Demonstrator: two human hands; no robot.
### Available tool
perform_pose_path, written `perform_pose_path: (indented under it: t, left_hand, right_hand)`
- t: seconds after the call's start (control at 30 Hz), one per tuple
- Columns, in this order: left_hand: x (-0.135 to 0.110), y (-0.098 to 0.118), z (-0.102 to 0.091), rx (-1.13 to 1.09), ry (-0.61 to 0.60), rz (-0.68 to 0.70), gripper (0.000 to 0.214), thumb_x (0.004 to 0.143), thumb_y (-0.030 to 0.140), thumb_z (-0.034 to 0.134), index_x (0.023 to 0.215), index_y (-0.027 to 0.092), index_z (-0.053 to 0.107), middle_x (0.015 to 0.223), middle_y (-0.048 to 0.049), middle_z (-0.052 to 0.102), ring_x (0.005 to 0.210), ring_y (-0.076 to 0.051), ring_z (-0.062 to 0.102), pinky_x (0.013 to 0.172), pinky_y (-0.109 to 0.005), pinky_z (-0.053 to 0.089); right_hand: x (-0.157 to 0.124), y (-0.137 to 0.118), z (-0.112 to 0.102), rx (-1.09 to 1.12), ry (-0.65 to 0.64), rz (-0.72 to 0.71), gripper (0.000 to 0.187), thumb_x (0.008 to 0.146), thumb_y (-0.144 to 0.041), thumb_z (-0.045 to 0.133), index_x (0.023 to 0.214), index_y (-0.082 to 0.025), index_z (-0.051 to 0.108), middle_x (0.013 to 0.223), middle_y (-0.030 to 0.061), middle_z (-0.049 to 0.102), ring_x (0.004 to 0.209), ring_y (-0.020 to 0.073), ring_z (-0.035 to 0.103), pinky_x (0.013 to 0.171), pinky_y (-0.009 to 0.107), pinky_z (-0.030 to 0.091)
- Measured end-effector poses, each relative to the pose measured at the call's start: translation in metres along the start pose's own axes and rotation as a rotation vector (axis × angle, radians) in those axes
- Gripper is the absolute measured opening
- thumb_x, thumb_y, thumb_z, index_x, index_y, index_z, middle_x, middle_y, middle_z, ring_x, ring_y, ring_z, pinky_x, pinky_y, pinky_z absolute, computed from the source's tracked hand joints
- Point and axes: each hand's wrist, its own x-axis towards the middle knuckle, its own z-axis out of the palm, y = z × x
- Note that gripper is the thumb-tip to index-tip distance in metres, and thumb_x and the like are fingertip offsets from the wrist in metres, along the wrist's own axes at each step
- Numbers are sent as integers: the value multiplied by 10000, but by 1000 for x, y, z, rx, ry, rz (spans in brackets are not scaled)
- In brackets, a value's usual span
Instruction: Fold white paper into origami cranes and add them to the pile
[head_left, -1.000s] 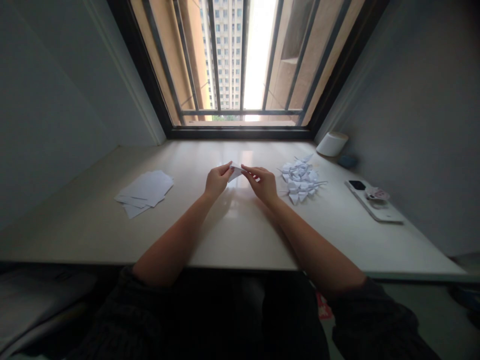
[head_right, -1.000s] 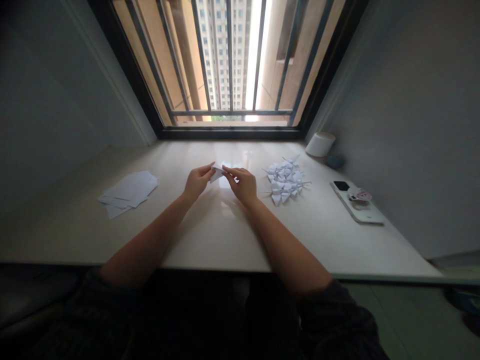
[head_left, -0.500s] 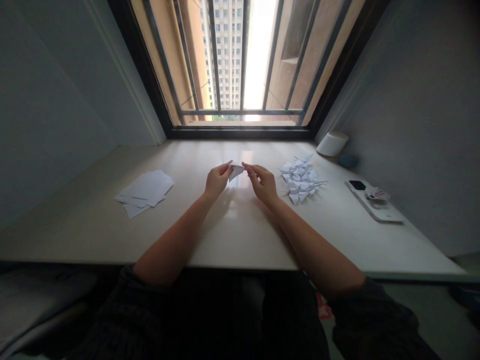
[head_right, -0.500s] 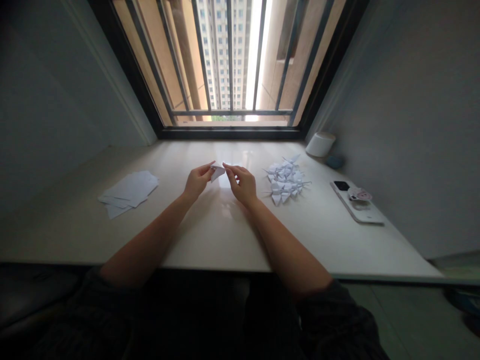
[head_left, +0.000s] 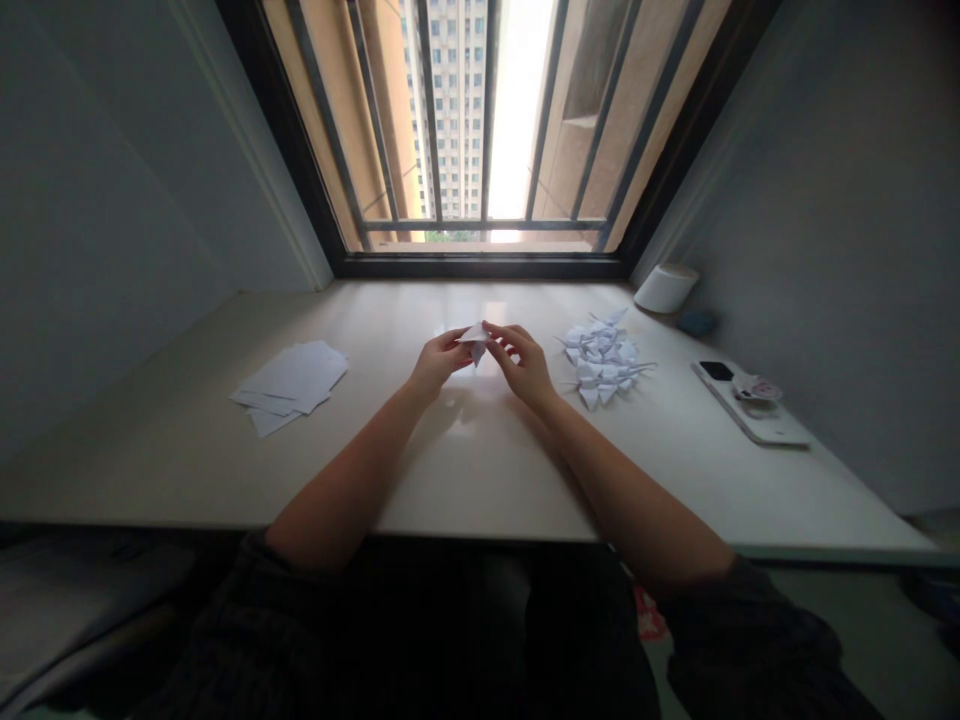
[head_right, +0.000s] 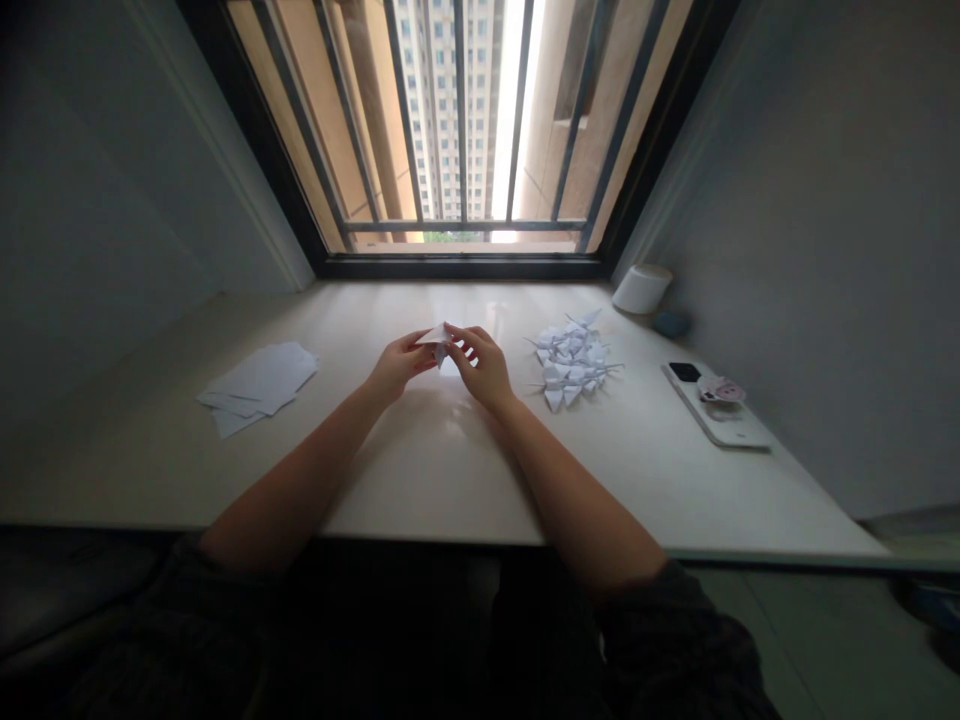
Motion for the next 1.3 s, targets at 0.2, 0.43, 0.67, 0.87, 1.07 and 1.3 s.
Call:
perform_pose_path:
  t: [0.2, 0.43, 0.67, 0.87, 1.07, 1.3]
  left_hand:
    - [2, -2, -1, -25, -50, -39, 471, 582, 467, 813, 890, 136, 681, 911, -95, 706, 860, -187, 656, 894, -390, 482]
    - [4, -8, -2, 4, -35, -5, 450, 606, 446, 801, 916, 146, 677, 886, -70, 702, 816, -159, 644, 870, -377, 487]
    - [0, -8, 0, 55, -96, 4, 480, 628, 432, 784, 1019, 171, 688, 950, -79, 714, 857, -182, 652, 841, -349, 489]
    - [6, -11, -2, 204, -47, 101, 372, 742, 272, 651, 1106, 207, 687, 1012, -64, 703, 902, -177, 636, 845, -338, 474]
    - [7, -12, -2, 457, -25, 357, 415, 790, 201, 601, 1199, 257, 646, 1130, -77, 612, 915, -155, 614, 822, -292, 490]
    - [-14, 8, 4, 771, 84, 586, 333, 784, 376, 690, 1112, 316, 690, 1082, -51, 674, 993, -198, 609, 905, -322, 441]
  right_hand:
    - [2, 4, 0, 34, -8, 3, 351, 870, -425, 567, 1180, -284, 654, 971, 42, 598, 827, 142, 589, 660, 260, 507]
    - [1, 6, 2, 9, 40, -18, 374, 805, -419, 658, 1138, -249, 670, 925, 36, 589, 750, 129, 565, 639, 264, 504]
    - [0, 5, 2, -53, 71, 36, 361, 816, -419, 631, 1132, -250, 671, 989, 52, 687, 761, 150, 608, 664, 293, 523]
    - [1, 9, 3, -8, 106, 101, 336, 807, -377, 633, 1113, -248, 683, 1031, 43, 727, 799, 171, 662, 704, 314, 545]
    - [1, 10, 3, 14, 142, 133, 302, 790, -362, 643, 1059, -242, 710, 1015, 37, 736, 739, 164, 667, 676, 305, 551]
    - [0, 9, 1, -87, 126, 104, 254, 780, -310, 657, 1015, -259, 738, 893, 28, 746, 704, 159, 653, 653, 298, 533]
